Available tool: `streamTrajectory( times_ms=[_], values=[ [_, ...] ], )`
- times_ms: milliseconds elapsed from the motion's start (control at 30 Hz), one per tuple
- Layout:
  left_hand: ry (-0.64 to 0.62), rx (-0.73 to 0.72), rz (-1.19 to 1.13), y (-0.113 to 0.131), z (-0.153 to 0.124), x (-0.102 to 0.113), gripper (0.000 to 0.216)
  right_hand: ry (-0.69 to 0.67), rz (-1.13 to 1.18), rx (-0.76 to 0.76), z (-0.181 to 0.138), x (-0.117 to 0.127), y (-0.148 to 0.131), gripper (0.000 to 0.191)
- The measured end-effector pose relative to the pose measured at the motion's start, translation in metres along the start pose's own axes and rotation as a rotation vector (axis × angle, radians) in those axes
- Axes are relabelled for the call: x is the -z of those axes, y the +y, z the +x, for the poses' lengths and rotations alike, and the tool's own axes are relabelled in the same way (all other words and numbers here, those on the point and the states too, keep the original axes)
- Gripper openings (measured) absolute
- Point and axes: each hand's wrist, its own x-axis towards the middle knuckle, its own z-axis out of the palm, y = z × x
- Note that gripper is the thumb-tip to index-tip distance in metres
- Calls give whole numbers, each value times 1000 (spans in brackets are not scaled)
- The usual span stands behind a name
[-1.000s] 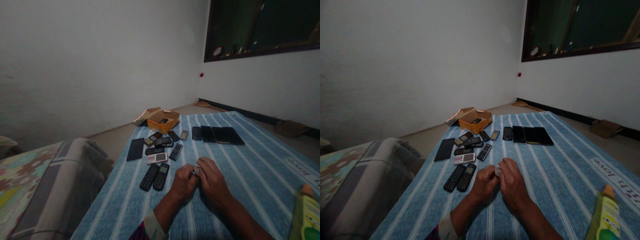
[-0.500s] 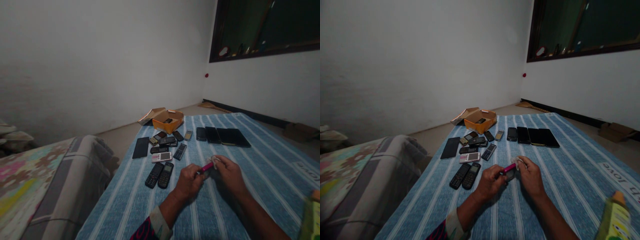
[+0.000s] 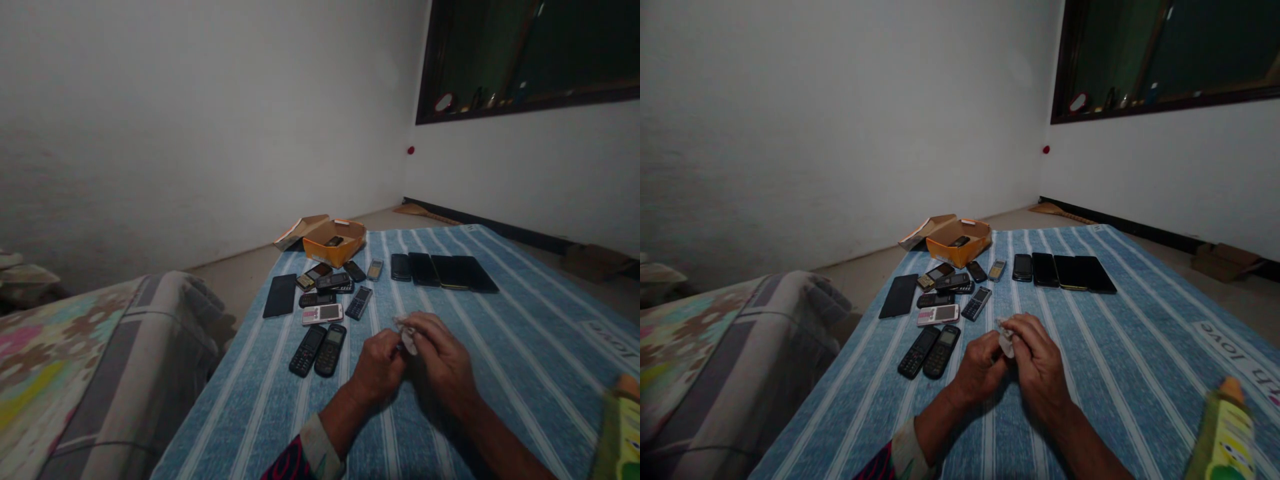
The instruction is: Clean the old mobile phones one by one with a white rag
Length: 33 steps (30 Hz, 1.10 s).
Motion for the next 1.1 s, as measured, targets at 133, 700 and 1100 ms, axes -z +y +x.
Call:
streamTrajectory(
  times_ms=[133,700,1100],
  values=[
    [27,-66,-17,-2,-1,-1,15,-94,-208,234,-6,-8,10,30],
    [15,27,47,-1,2,3,8,-114,-228,3,9,11,32,24],
    [4,52,17,-4,0,3,9,-144,-241,154,0,-2,26,25]
  ],
)
